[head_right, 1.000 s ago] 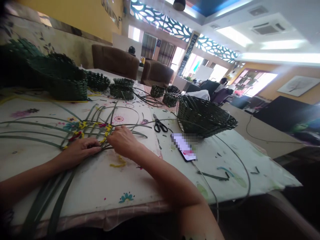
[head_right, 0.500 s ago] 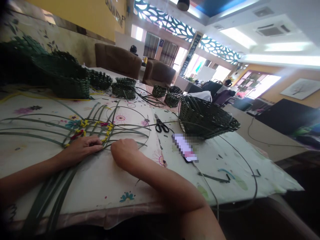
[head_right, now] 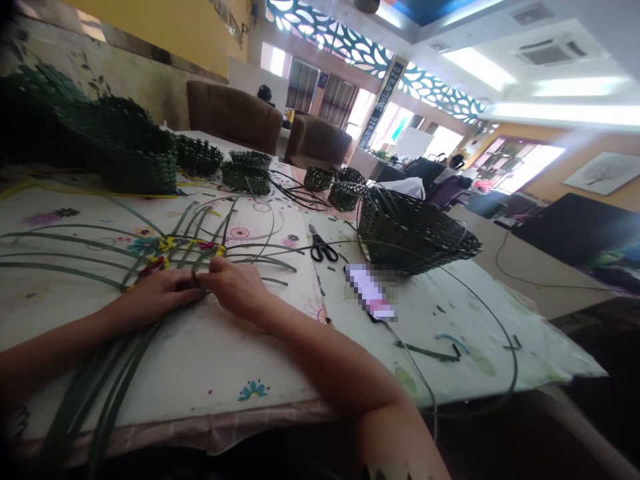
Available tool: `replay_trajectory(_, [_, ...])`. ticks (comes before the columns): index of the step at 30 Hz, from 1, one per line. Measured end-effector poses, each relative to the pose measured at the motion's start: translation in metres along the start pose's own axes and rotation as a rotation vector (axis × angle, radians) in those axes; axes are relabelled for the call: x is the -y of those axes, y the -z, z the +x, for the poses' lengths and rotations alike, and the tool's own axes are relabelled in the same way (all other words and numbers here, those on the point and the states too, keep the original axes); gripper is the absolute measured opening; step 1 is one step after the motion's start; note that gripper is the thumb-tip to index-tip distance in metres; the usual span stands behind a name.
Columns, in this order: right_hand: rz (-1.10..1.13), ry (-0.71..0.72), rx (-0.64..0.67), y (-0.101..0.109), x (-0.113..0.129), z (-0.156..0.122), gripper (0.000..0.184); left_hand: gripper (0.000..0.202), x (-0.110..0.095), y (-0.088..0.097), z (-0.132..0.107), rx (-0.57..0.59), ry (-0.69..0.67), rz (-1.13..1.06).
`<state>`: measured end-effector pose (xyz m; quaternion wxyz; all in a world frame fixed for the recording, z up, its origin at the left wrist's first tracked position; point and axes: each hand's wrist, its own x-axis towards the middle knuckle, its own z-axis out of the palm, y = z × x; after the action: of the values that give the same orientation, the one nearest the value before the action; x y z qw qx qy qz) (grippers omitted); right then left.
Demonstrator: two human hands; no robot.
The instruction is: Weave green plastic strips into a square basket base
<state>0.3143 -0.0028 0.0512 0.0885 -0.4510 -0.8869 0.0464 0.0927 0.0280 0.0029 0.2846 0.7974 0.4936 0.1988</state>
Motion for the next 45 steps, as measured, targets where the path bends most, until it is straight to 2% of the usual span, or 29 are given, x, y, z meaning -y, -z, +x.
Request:
replay_trajectory(2, [0.075, -0.01, -0.046, -0.004, -0.005, 0.004, 0.028, 0.036, -0.003, 0.001, 0.0, 0.011, 0.019, 0.013])
replay_trajectory(6, [0.123, -0.046, -0.023, -0.01, -0.006, 0.011, 0.025, 0.037, -0.009, 0.002, -0.002, 0.007, 0.06, 0.038])
replay_trajectory(9, [0.113, -0.094, -0.03, -0.012, -0.001, 0.013, 0.025, 0.045, -0.014, 0.002, -0.004, -0.031, 0.095, 0.062])
replay_trajectory(12, [0.14, -0.087, -0.021, -0.011, -0.003, 0.016, 0.024, 0.053, -0.017, 0.002, -0.005, -0.061, 0.069, 0.082])
replay_trajectory(15, [0.211, 0.019, 0.014, -0.007, -0.016, 0.019, 0.024, 0.054, -0.017, 0.002, -0.006, -0.059, 0.001, 0.105])
replay_trajectory(19, [0.273, 0.219, 0.062, -0.007, -0.032, 0.02, 0.011, 0.053, -0.012, 0.002, -0.007, -0.079, -0.017, 0.115])
replay_trajectory(24, [0.112, 0.209, 0.046, -0.011, -0.029, 0.017, 0.018, 0.052, -0.008, 0.001, -0.01, -0.139, -0.025, 0.019])
replay_trajectory(29, [-0.111, 0.213, 0.105, -0.009, -0.019, 0.013, 0.026, 0.041, -0.011, 0.008, -0.013, -0.045, -0.056, -0.036])
replay_trajectory(36, [-0.208, 0.386, -0.005, -0.022, -0.016, 0.016, 0.034, 0.043, -0.009, 0.011, -0.01, -0.026, -0.054, -0.007])
replay_trajectory(40, [-0.15, 0.31, 0.098, -0.024, -0.017, 0.017, 0.029, 0.046, -0.007, 0.011, -0.009, -0.02, -0.035, -0.028])
replay_trajectory(45, [-0.091, 0.209, 0.198, -0.014, -0.012, 0.011, 0.029, 0.045, -0.003, 0.013, -0.008, -0.017, -0.055, -0.081])
